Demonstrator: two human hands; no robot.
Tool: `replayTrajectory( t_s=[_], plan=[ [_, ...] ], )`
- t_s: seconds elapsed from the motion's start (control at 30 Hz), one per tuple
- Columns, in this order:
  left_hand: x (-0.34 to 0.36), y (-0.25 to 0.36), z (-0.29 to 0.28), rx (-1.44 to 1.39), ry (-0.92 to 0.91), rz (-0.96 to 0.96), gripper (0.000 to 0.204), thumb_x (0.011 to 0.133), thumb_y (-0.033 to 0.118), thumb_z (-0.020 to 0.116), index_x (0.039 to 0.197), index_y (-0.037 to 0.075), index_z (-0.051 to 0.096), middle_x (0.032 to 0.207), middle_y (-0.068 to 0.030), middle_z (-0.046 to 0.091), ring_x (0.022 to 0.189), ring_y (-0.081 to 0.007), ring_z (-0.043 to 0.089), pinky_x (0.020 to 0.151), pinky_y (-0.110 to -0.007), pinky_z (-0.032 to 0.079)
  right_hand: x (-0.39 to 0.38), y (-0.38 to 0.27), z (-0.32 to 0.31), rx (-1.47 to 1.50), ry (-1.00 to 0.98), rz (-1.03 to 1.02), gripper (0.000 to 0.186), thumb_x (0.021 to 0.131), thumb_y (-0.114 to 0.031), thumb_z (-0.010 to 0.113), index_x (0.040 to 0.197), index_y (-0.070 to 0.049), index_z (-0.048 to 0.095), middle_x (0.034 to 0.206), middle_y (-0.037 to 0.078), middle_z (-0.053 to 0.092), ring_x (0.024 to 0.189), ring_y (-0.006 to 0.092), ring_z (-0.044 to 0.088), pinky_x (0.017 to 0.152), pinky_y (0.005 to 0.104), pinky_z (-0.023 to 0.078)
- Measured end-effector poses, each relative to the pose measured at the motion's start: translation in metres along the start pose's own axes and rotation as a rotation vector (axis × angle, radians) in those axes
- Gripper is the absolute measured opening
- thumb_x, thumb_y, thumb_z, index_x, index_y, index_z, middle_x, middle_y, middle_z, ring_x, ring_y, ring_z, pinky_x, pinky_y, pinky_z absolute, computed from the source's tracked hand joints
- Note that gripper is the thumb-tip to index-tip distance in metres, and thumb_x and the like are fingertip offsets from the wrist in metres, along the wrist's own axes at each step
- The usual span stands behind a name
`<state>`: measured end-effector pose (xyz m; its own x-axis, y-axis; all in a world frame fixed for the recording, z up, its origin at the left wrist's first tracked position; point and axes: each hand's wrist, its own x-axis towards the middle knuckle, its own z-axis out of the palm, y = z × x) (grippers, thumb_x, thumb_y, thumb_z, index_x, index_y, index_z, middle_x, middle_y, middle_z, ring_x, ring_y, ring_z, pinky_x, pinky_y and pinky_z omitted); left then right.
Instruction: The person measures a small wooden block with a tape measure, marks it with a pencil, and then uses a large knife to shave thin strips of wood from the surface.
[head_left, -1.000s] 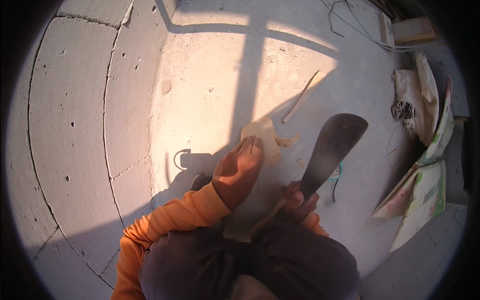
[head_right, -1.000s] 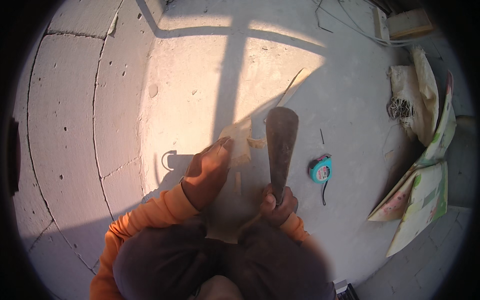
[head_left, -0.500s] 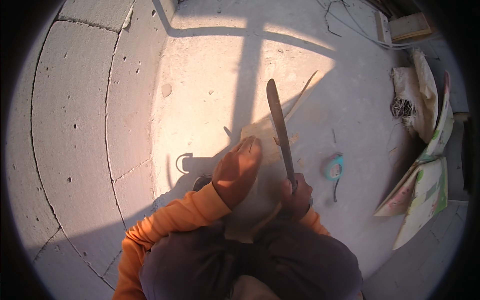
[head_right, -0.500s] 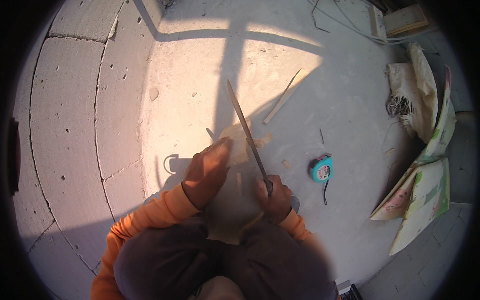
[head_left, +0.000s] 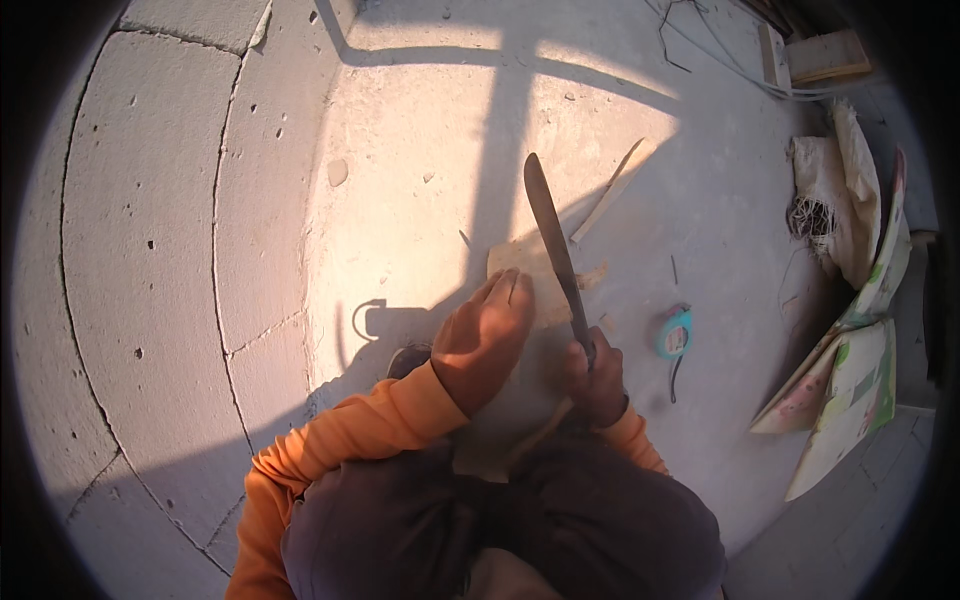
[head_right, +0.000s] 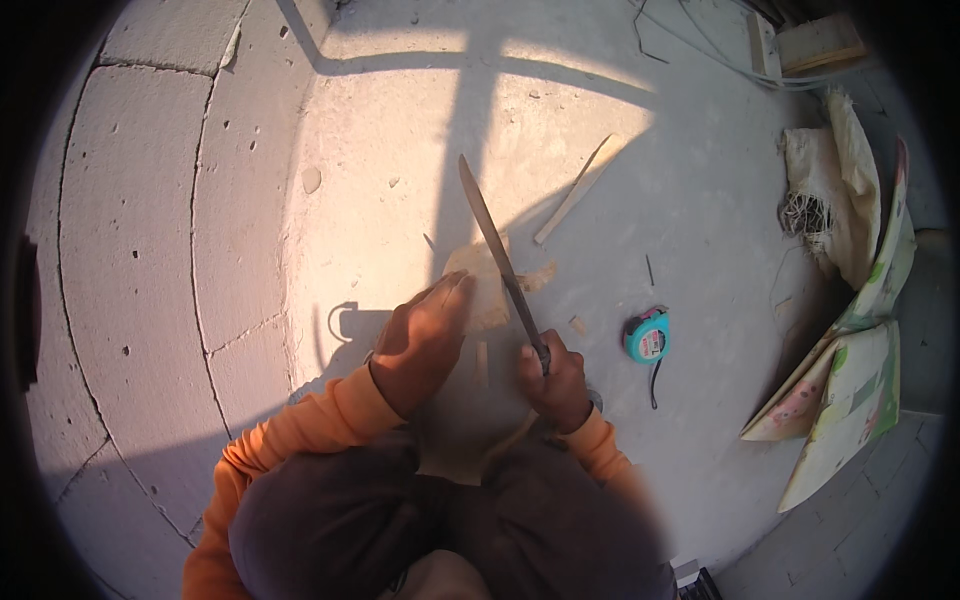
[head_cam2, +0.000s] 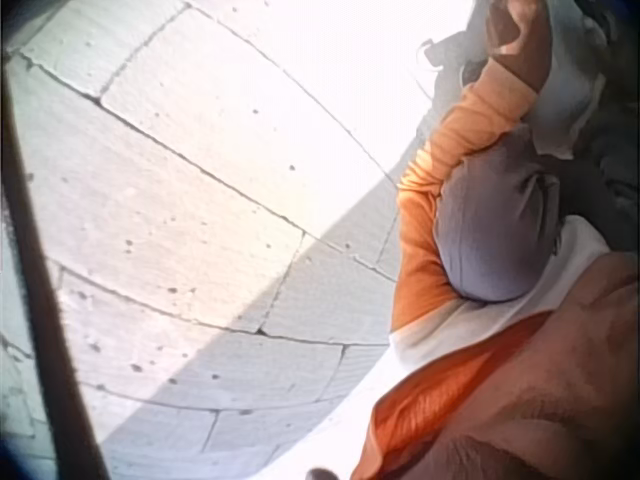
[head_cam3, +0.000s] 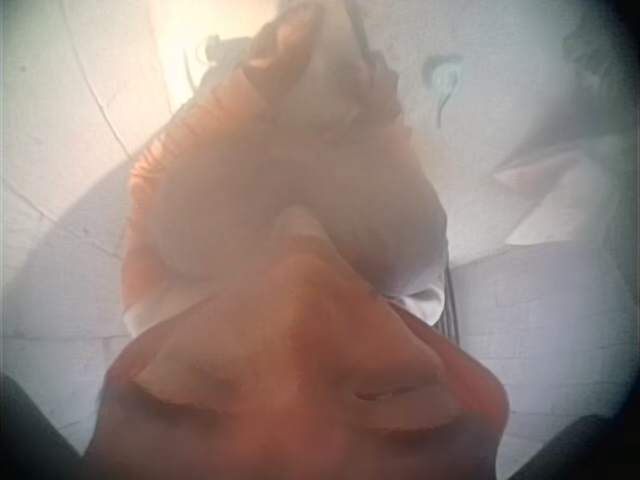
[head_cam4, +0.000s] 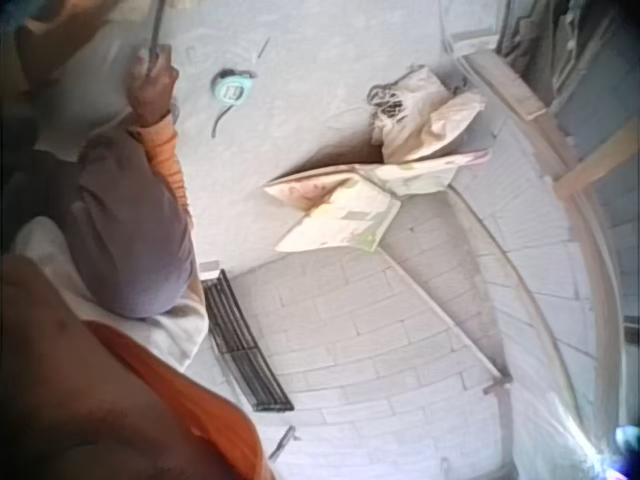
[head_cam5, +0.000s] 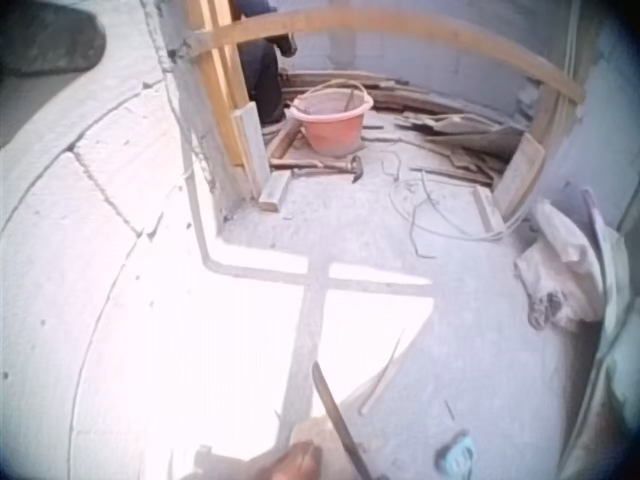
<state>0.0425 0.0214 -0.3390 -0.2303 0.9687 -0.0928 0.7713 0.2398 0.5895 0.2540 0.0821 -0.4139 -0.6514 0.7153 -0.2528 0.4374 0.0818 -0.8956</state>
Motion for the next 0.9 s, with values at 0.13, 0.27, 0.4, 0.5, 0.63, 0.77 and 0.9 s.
replayTrajectory(
  t_s=[0.13, 0.27, 0.4, 0.5, 0.63, 0.77, 0.9],
  plan=[
    [0.002, 0.001, -0.002, -0.005, 0.012, 0.003, 0.034, 0.083, -0.004, 0.059, 0.117, -0.009, 0.057, 0.121, -0.0281, 0.064, 0.112, -0.0417, 0.065, 0.09, -0.042, 0.059, 0.002, -0.004, -0.006, 0.069, -0.043, 0.064, 0.024, 0.101, -0.022, 0.059, 0.09, -0.001, 0.054, 0.058, 0.015, 0.052, 0.05, 0.0309, 0.06, 0.051, 0.0385, 0.046],
    [0.002, 0.003, -0.002, 0.0, 0.015, 0.006, 0.034, 0.083, -0.004, 0.059, 0.117, -0.009, 0.057, 0.121, -0.0281, 0.064, 0.111, -0.0417, 0.066, 0.09, -0.041, 0.059, 0.004, 0.002, -0.009, 0.192, -0.1, 0.095, 0.025, 0.101, -0.023, 0.059, 0.092, 0.0, 0.055, 0.058, 0.014, 0.052, 0.049, 0.0272, 0.057, 0.051, 0.0368, 0.044],
    [0.001, -0.001, 0.0, 0.022, 0.02, 0.0, 0.034, 0.083, -0.004, 0.059, 0.117, -0.009, 0.058, 0.12, -0.0284, 0.064, 0.111, -0.0419, 0.066, 0.091, -0.041, 0.059, -0.007, -0.002, -0.001, -0.036, 0.028, 0.084, 0.029, 0.1, -0.028, 0.061, 0.094, 0.0, 0.057, 0.06, 0.012, 0.056, 0.052, 0.0266, 0.059, 0.053, 0.0363, 0.046],
    [0.001, 0.0, -0.002, 0.021, 0.012, 0.009, 0.036, 0.083, -0.004, 0.059, 0.119, -0.009, 0.057, 0.121, -0.0287, 0.064, 0.113, -0.0418, 0.065, 0.091, -0.04, 0.059, -0.032, -0.001, 0.004, 0.007, 0.187, -0.035, 0.032, 0.098, -0.033, 0.065, 0.093, -0.002, 0.058, 0.062, 0.014, 0.058, 0.055, 0.0307, 0.062, 0.056, 0.0387, 0.05],
    [0.004, 0.002, -0.005, 0.018, -0.008, 0.005, 0.038, 0.083, -0.004, 0.058, 0.121, -0.01, 0.056, 0.122, -0.0294, 0.063, 0.114, -0.0422, 0.065, 0.093, -0.04, 0.059, -0.039, 0.008, 0.006, 0.106, 0.244, -0.064, 0.032, 0.096, -0.032, 0.068, 0.092, -0.002, 0.057, 0.065, 0.019, 0.061, 0.06, 0.0374, 0.066, 0.057, 0.0432, 0.053],
    [-0.005, -0.006, 0.006, 0.058, 0.029, 0.055, 0.04, 0.083, -0.003, 0.059, 0.122, -0.011, 0.056, 0.123, -0.0294, 0.063, 0.115, -0.0426, 0.064, 0.093, -0.04, 0.058, 0.0, 0.001, 0.017, -0.205, 0.115, -0.058, 0.022, 0.097, -0.021, 0.065, 0.091, -0.002, 0.056, 0.061, 0.018, 0.058, 0.054, 0.0379, 0.063, 0.052, 0.0404, 0.05],
    [0.001, -0.004, -0.002, 0.042, -0.015, 0.028, 0.042, 0.083, -0.001, 0.059, 0.124, -0.01, 0.055, 0.126, -0.0286, 0.062, 0.117, -0.0421, 0.063, 0.094, -0.041, 0.058, 0.005, 0.002, 0.012, -0.097, 0.089, -0.077, 0.022, 0.098, -0.019, 0.064, 0.088, -0.002, 0.055, 0.056, 0.016, 0.053, 0.047, 0.0348, 0.058, 0.049, 0.0397, 0.046]
  ],
)
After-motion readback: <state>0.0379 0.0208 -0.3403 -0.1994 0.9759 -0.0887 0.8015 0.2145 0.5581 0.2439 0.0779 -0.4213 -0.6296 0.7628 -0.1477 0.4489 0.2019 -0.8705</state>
